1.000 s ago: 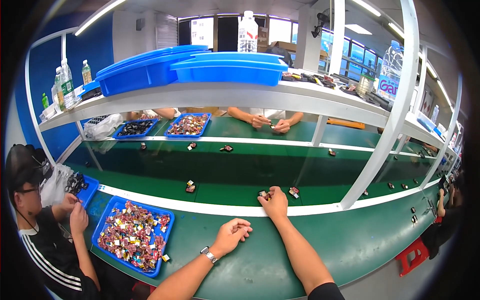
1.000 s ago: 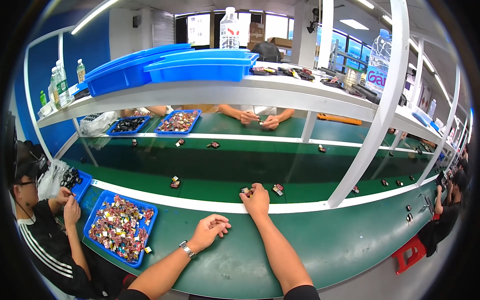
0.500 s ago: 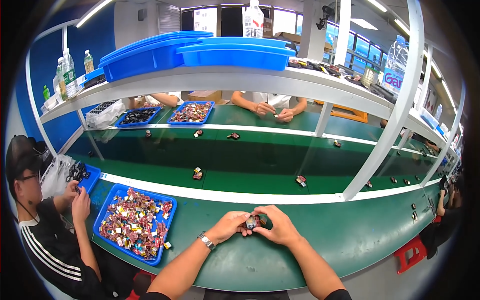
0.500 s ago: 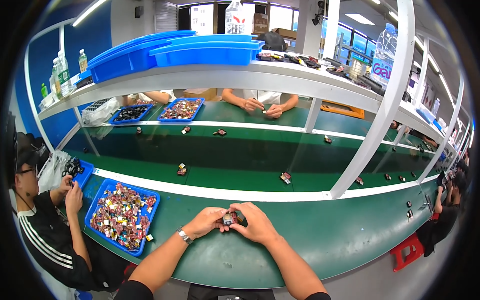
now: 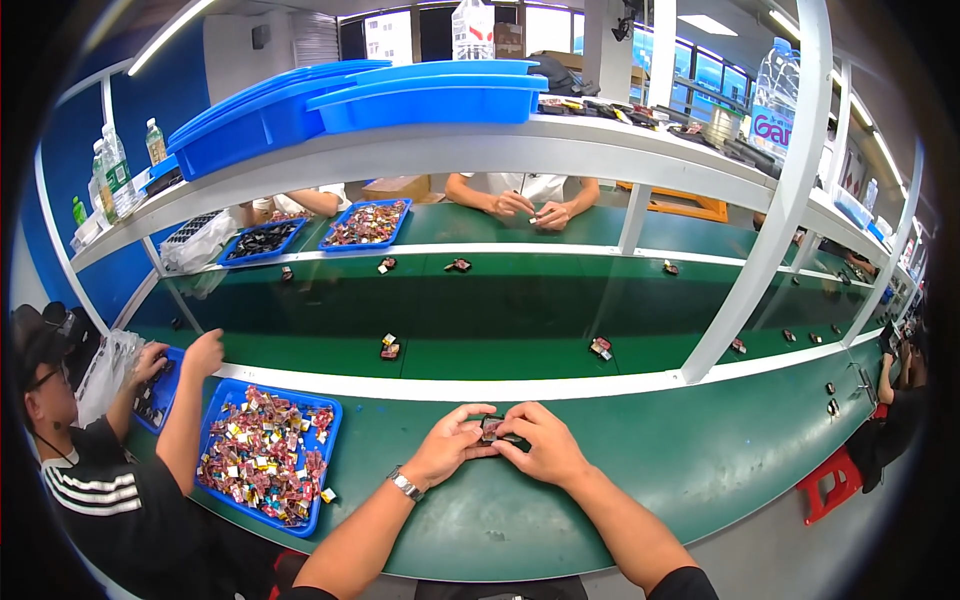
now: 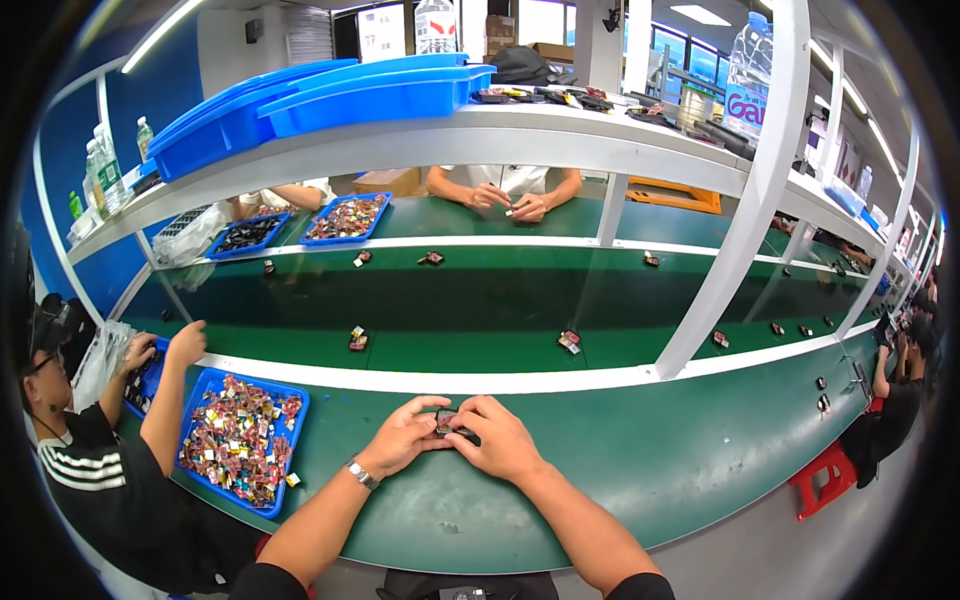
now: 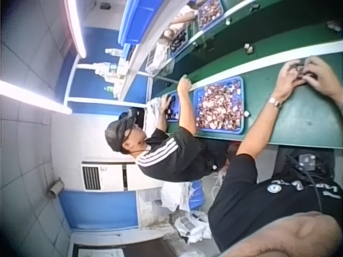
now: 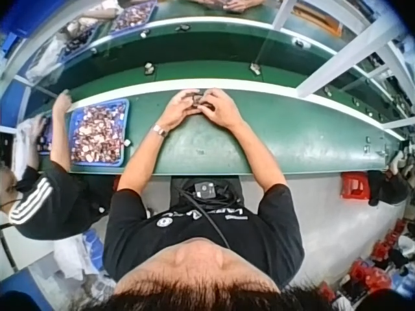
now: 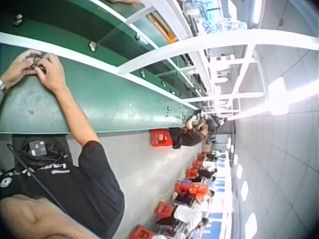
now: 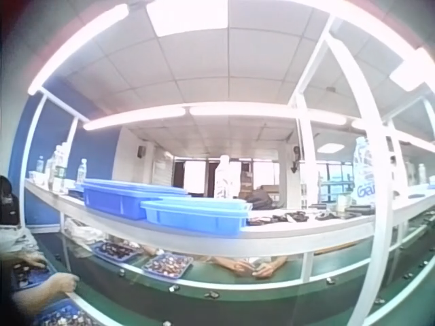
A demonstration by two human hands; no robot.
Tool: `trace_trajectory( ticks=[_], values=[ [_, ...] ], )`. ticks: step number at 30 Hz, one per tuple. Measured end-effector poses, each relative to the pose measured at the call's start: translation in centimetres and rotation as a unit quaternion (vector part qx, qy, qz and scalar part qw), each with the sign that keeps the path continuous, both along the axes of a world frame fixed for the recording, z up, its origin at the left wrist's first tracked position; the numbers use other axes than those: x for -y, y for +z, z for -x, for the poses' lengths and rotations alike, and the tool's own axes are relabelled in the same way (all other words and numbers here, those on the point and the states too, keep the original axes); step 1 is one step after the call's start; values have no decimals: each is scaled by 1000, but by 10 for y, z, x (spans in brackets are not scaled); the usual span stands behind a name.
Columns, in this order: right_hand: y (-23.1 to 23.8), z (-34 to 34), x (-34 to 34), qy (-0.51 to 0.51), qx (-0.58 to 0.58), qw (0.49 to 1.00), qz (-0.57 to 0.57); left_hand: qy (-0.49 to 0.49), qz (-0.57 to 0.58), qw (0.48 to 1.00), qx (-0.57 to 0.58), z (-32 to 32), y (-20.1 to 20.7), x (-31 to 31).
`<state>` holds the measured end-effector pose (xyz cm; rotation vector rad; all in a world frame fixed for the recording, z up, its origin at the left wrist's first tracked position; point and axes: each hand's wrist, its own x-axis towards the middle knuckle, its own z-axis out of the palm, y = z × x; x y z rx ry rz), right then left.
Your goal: Assembling small electronic parts or components on a factory conveyor line.
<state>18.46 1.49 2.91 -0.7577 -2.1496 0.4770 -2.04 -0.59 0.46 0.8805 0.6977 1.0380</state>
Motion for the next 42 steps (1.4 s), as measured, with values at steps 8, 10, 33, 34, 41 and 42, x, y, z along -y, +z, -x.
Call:
trace_trajectory(
  ticks=[8,10,33,34,41,42],
  values=[
    [-5,10,0,-28,26,999,15,0,-15,1000,5,5,-8,1],
    [-4,5,1,-32,39,999,12,-16,-19,1000,4,1,-8,-2],
    [-7,1,-5,31,11,998,59,-48,-46,998,-8,2,-9,0],
    [-8,1,-5,31,10,998,57,-38,-38,998,-17,1,-8,1],
    [-11,2,-3,32,-5,997,72,-20,-24,999,-23,1,-9,1],
    [-12,3,-2,16,-10,998,66,-20,-16,1000,-16,1,-10,1]
  ],
)
